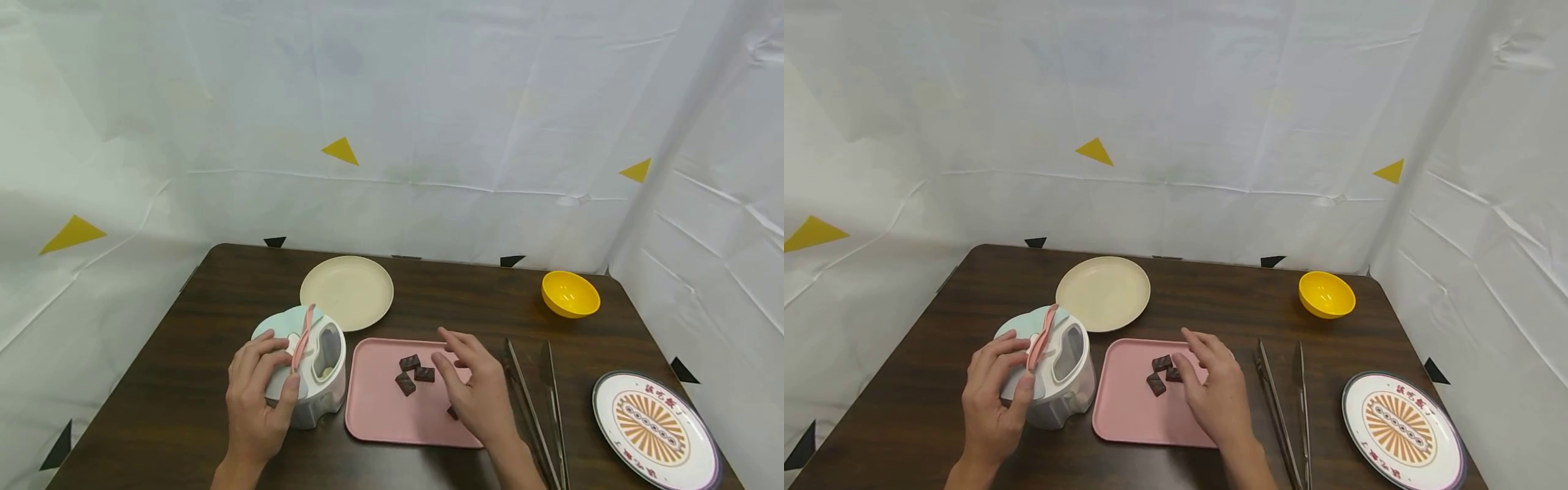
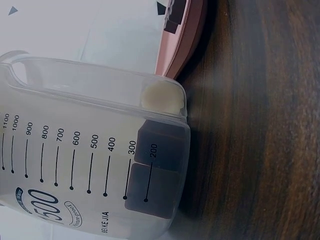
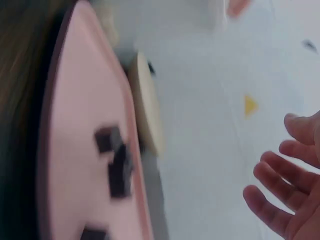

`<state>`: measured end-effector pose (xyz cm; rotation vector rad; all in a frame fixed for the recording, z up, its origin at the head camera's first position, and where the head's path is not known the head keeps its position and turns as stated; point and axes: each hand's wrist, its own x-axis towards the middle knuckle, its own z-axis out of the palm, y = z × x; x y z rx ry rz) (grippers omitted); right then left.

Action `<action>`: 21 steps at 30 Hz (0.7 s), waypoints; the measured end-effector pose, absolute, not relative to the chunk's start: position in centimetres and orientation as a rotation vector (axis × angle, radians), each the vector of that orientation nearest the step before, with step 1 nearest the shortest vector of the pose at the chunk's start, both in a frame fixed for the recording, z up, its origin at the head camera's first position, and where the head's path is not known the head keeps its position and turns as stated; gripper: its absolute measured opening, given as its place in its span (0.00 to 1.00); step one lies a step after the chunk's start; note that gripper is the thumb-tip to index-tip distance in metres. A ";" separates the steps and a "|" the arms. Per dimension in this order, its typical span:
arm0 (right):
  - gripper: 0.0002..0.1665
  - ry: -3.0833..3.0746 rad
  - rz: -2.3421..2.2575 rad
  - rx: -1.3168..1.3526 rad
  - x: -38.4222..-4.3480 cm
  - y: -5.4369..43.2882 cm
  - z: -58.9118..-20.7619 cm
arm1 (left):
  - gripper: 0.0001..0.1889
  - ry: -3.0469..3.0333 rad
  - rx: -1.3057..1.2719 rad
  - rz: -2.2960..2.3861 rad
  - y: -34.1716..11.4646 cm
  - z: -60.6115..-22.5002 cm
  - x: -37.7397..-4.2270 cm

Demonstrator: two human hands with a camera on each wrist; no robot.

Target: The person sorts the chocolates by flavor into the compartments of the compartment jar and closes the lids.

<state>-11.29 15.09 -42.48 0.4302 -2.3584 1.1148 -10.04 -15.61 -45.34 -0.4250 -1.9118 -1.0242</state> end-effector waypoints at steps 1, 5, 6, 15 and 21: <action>0.23 -2.348 1.134 0.490 -11.5 14.3 -42.2 | 0.09 -1.908 -0.427 -1.024 -15.6 -45.3 -10.1; 0.23 -2.314 1.234 0.709 -12.2 11.4 -41.3 | 0.09 -1.894 -0.436 -1.027 -15.6 -45.2 -10.1; 0.22 -2.311 1.265 0.754 -12.3 10.8 -41.1 | 0.09 -1.891 -0.437 -1.028 -15.5 -45.2 -10.1; 0.25 -2.338 1.247 1.030 -13.5 6.5 -39.7 | 0.09 -1.894 -0.437 -1.031 -15.5 -45.3 -10.1; 0.28 -2.351 1.160 1.169 -14.0 4.7 -39.1 | 0.09 -1.881 -0.441 -1.028 -15.5 -45.3 -10.2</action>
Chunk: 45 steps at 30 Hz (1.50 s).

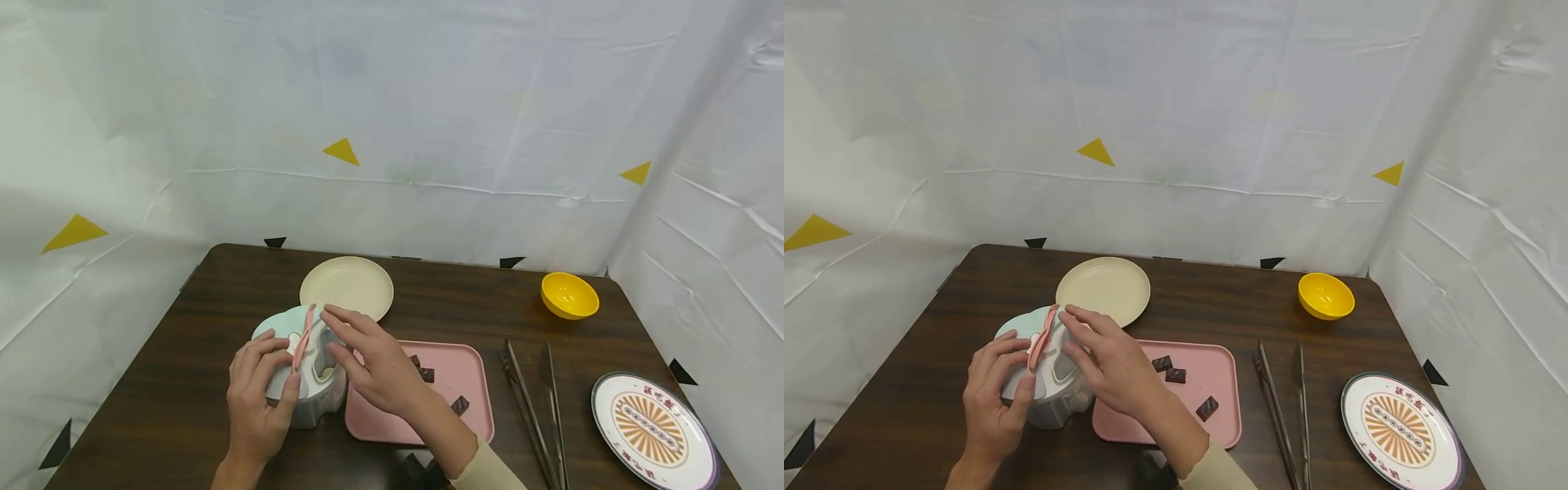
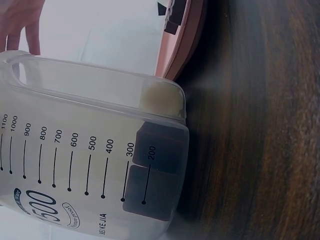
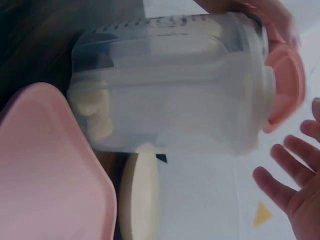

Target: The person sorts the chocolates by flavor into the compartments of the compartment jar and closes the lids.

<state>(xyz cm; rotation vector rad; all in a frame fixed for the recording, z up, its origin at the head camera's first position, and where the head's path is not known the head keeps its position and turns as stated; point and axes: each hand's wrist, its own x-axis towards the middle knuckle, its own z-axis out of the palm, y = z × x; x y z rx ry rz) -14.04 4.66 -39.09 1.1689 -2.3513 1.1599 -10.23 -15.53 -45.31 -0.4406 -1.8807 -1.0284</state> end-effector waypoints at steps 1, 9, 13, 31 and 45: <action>0.29 -2.346 1.163 1.187 -14.2 4.4 -39.0 | 0.09 -1.877 -0.440 -1.028 -15.5 -45.3 -10.2; 0.28 -2.289 1.301 1.249 -15.8 2.5 -39.1 | 0.09 -1.877 -0.437 -1.035 -15.6 -45.4 -10.3; 0.26 -2.288 1.344 1.259 -16.2 2.3 -39.6 | 0.09 -1.874 -0.438 -1.032 -15.6 -45.4 -10.3; 0.19 -2.192 1.606 1.138 -15.7 2.6 -39.2 | 0.13 -1.905 -0.453 -0.992 -15.7 -45.5 -10.2; 0.20 -2.210 1.628 1.072 -15.8 3.7 -41.3 | 0.18 -1.957 -0.442 -0.989 -15.8 -45.8 -9.9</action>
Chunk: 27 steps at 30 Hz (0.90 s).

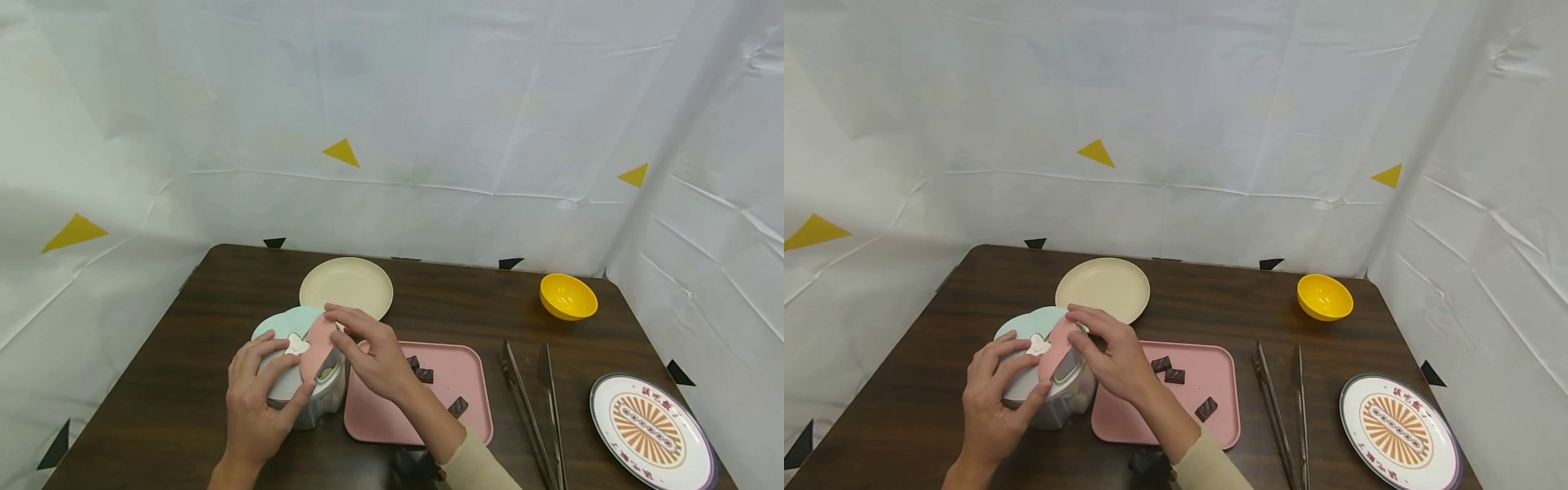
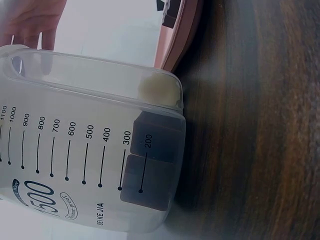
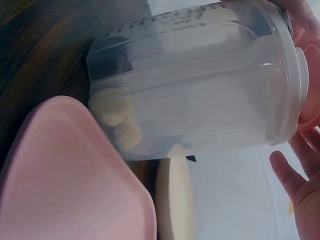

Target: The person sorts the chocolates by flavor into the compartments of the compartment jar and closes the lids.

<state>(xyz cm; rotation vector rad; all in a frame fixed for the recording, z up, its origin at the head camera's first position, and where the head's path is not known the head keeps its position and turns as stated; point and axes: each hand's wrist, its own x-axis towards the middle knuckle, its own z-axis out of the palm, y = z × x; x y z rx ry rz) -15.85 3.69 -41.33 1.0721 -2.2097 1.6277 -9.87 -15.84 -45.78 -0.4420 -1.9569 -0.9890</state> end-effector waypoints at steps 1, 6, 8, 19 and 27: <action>0.20 -2.212 1.626 1.071 -15.8 3.8 -41.5 | 0.19 -1.956 -0.444 -0.985 -15.8 -45.8 -9.9; 0.22 -2.204 1.586 1.078 -15.7 4.0 -42.0 | 0.21 -1.964 -0.443 -0.962 -15.9 -45.9 -9.8; 0.22 -2.199 1.568 1.081 -15.7 4.0 -42.2 | 0.22 -1.971 -0.441 -0.954 -15.9 -45.9 -9.8; 0.22 -2.224 1.521 1.077 -15.7 4.2 -42.8 | 0.25 -1.972 -0.449 -0.939 -16.0 -46.0 -9.8; 0.22 -2.257 1.541 1.062 -15.7 4.2 -43.0 | 0.19 -1.966 -0.452 -0.964 -15.9 -45.9 -9.8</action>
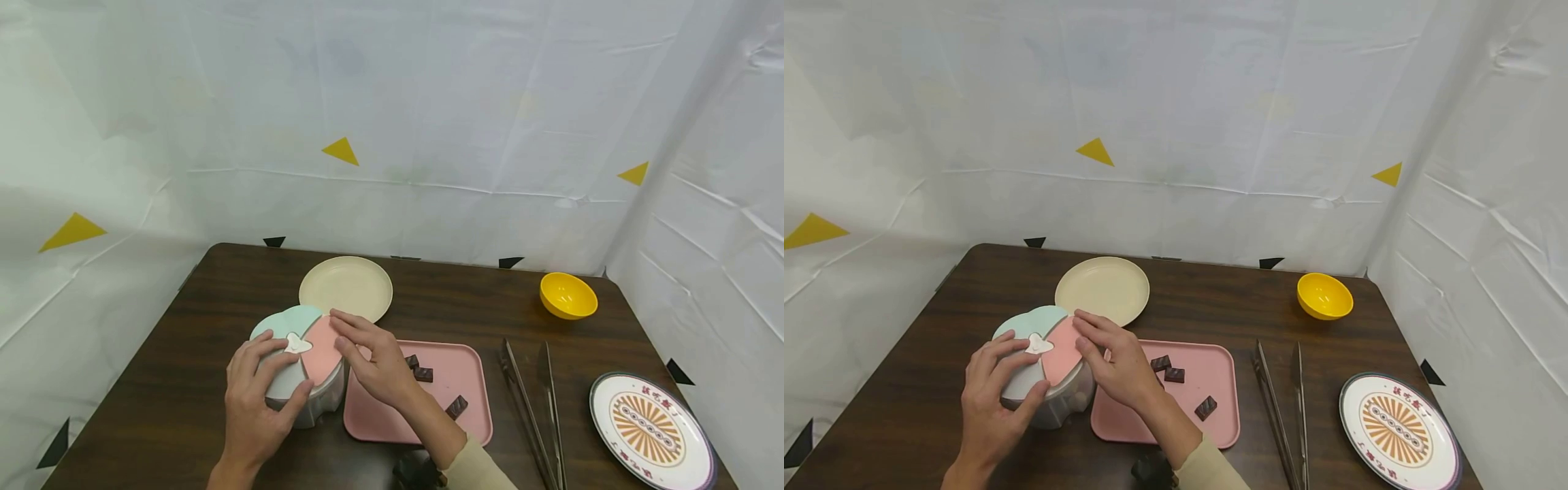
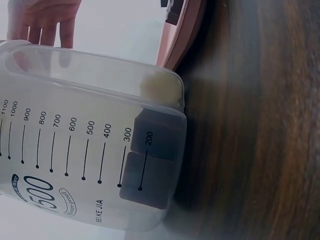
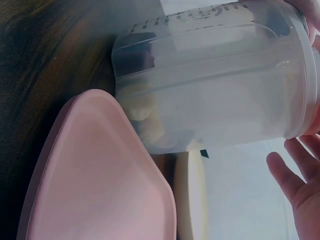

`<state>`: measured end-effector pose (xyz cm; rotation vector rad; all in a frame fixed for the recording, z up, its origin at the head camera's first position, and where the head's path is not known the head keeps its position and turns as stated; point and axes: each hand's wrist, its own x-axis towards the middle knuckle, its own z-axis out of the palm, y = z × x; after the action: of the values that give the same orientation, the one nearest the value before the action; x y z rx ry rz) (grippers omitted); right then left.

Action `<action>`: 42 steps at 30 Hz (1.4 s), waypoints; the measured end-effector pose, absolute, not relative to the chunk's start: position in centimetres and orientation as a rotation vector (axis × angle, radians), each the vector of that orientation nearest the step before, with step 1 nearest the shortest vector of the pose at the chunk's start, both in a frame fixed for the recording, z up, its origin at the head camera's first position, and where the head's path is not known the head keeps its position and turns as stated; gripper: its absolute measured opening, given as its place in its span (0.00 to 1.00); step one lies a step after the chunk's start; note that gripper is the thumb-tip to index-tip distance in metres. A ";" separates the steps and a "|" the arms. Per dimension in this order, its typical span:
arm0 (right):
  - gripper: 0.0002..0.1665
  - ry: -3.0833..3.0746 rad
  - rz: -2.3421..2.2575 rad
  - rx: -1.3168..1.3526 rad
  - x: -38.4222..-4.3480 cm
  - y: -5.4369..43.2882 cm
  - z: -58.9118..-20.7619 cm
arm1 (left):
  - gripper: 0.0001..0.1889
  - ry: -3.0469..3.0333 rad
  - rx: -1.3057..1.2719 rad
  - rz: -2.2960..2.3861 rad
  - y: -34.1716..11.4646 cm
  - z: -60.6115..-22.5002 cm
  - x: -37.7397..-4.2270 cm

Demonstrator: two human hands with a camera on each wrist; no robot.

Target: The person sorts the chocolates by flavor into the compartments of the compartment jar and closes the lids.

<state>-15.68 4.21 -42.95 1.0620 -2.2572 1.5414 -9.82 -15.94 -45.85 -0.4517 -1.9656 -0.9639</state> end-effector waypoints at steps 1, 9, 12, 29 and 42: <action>0.22 -2.259 1.545 1.062 -15.7 4.2 -43.0 | 0.18 -1.967 -0.447 -0.964 -15.9 -45.8 -9.8; 0.23 -2.266 1.609 1.045 -15.6 4.3 -43.0 | 0.12 -2.019 -0.393 -0.851 -15.0 -44.7 -9.3; 0.23 -2.272 1.630 1.042 -15.6 4.3 -43.0 | 0.13 -2.016 -0.421 -0.785 -14.4 -44.2 -9.0; 0.21 -2.302 1.560 1.049 -15.5 4.2 -43.3 | 0.10 -1.945 -0.469 -0.847 -13.2 -44.2 -8.7; 0.20 -2.301 1.531 1.078 -15.6 4.6 -43.2 | 0.09 -1.899 -0.478 -0.810 -13.1 -44.3 -9.1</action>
<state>-15.56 4.64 -43.21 1.0776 -2.3008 1.5314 -9.05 -13.09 -44.27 -0.4783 -1.8991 -0.8100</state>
